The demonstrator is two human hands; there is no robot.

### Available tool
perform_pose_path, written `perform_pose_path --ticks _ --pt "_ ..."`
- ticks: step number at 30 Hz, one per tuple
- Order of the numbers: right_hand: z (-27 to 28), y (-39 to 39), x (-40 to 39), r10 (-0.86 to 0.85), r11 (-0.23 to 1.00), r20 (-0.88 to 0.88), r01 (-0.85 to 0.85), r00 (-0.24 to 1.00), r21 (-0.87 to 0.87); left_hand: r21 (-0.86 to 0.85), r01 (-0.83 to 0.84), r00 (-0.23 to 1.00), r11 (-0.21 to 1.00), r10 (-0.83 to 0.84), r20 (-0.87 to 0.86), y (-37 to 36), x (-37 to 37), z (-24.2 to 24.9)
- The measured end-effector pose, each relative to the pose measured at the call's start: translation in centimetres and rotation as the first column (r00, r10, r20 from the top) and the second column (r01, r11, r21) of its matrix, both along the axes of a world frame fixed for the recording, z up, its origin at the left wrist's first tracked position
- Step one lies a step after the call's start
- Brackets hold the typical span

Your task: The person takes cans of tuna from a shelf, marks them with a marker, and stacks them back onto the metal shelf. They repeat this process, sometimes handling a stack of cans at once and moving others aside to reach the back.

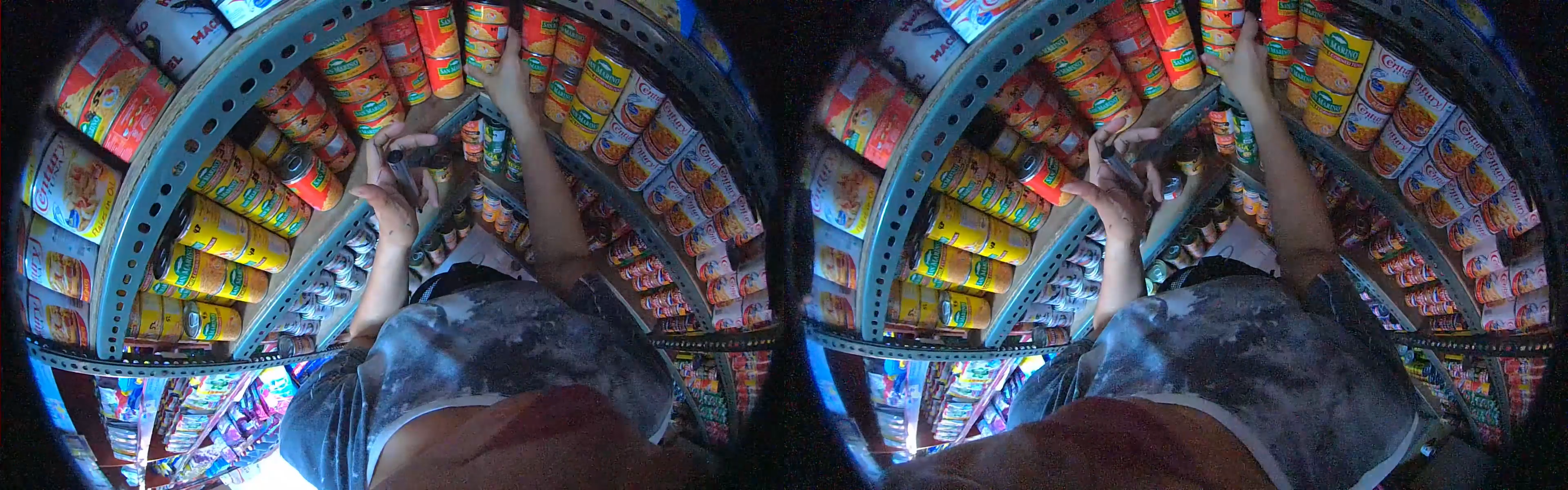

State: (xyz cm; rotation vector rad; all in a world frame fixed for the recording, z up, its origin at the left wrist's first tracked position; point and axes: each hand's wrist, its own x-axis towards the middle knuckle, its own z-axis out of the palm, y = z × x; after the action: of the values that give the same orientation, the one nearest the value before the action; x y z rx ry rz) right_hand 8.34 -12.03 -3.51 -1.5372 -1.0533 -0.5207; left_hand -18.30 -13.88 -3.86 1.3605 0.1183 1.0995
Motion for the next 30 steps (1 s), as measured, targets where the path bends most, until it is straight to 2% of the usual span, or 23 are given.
perform_pose_path --ticks 2,4,6,8,12,13,15,16,17,18,20,21,22,24,26,28,29,30 --pt "-0.1 1.0 0.5 -0.028 1.0 0.044 0.027 0.999 0.016 0.009 -0.025 1.0 1.0 0.025 -0.011 0.0 -0.8 -0.1" --pt "0.0 1.9 0.8 -0.007 0.998 -0.034 0.005 0.999 -0.063 -0.001 -0.031 1.0 1.0 0.031 0.0 0.0 -1.7 -0.3" --pt "0.0 2.9 0.8 -0.031 0.998 -0.037 0.029 0.999 -0.051 -0.013 -0.04 0.999 0.999 0.04 0.009 0.0 -2.4 -0.3" --pt "-0.1 3.7 0.8 -0.132 0.984 -0.063 0.123 0.989 -0.131 0.007 0.001 1.0 1.0 -0.001 -0.006 0.0 -3.2 -0.2" --pt "-0.3 4.5 1.9 -0.095 0.983 -0.014 0.092 0.995 -0.159 0.019 -0.013 1.0 1.0 0.014 -0.017 0.2 -4.4 -0.5" --pt "-0.3 4.4 2.2 -0.056 0.995 0.062 0.061 0.997 -0.083 0.022 -0.024 0.999 0.999 0.025 -0.039 0.1 -4.7 -0.4" --pt "-0.5 4.7 2.4 -0.053 0.993 0.038 0.057 0.998 -0.1 0.024 -0.043 0.997 0.999 0.045 -0.065 0.0 -5.0 -0.4" --pt "-0.6 4.7 2.3 -0.058 0.991 0.013 0.059 0.998 -0.12 0.029 -0.04 0.997 0.999 0.041 -0.067 -0.1 -5.0 -0.4" --pt "0.1 4.7 2.3 -0.053 0.973 -0.086 0.031 0.995 -0.231 0.034 -0.035 0.997 0.999 0.038 -0.07 -0.2 -4.9 -0.5" --pt "0.5 4.4 2.2 -0.046 0.971 -0.094 0.023 0.995 -0.236 0.029 -0.042 0.996 0.999 0.044 -0.078 -0.3 -4.9 -0.5" --pt "2.0 3.5 1.0 0.078 0.92 -0.462 -0.242 0.883 -0.307 0.053 -0.009 0.993 0.999 0.015 -0.114 -0.5 -4.8 -0.7" --pt "0.9 4.3 2.0 0.06 0.946 -0.302 -0.151 0.951 -0.288 0.067 -0.001 0.994 0.998 0.009 -0.112 -0.6 -4.8 -0.7" --pt "1.3 4.2 1.8 0.065 0.944 -0.301 -0.156 0.951 -0.289 0.066 -0.007 0.994 0.998 0.014 -0.111 -0.7 -4.8 -0.7" --pt "2.8 3.7 2.1 0.245 0.938 -0.409 -0.322 0.879 -0.13 0.07 0.007 0.993 0.998 0.001 -0.122 -0.9 -4.7 -0.7" --pt "3.1 4.1 2.9 0.271 0.929 -0.451 -0.353 0.851 -0.109 0.065 0.028 0.993 0.998 -0.02 -0.119 -1.1 -4.5 -0.9" --pt "1.5 7.5 6.1 0.156 0.984 -0.263 -0.173 0.952 -0.044 0.071 0.057 0.993 0.996 -0.049 -0.11 -1.2 -4.2 -0.9" --pt "3.4 5.7 4.2 0.231 0.969 -0.252 -0.246 0.94 -0.031 0.066 0.062 0.991 0.996 -0.053 -0.121 -1.3 -4.3 -0.9" --pt "4.7 4.9 3.2 0.227 0.97 -0.247 -0.241 0.942 -0.026 0.06 0.064 0.99 0.996 -0.056 -0.132 -1.4 -4.2 -0.9"
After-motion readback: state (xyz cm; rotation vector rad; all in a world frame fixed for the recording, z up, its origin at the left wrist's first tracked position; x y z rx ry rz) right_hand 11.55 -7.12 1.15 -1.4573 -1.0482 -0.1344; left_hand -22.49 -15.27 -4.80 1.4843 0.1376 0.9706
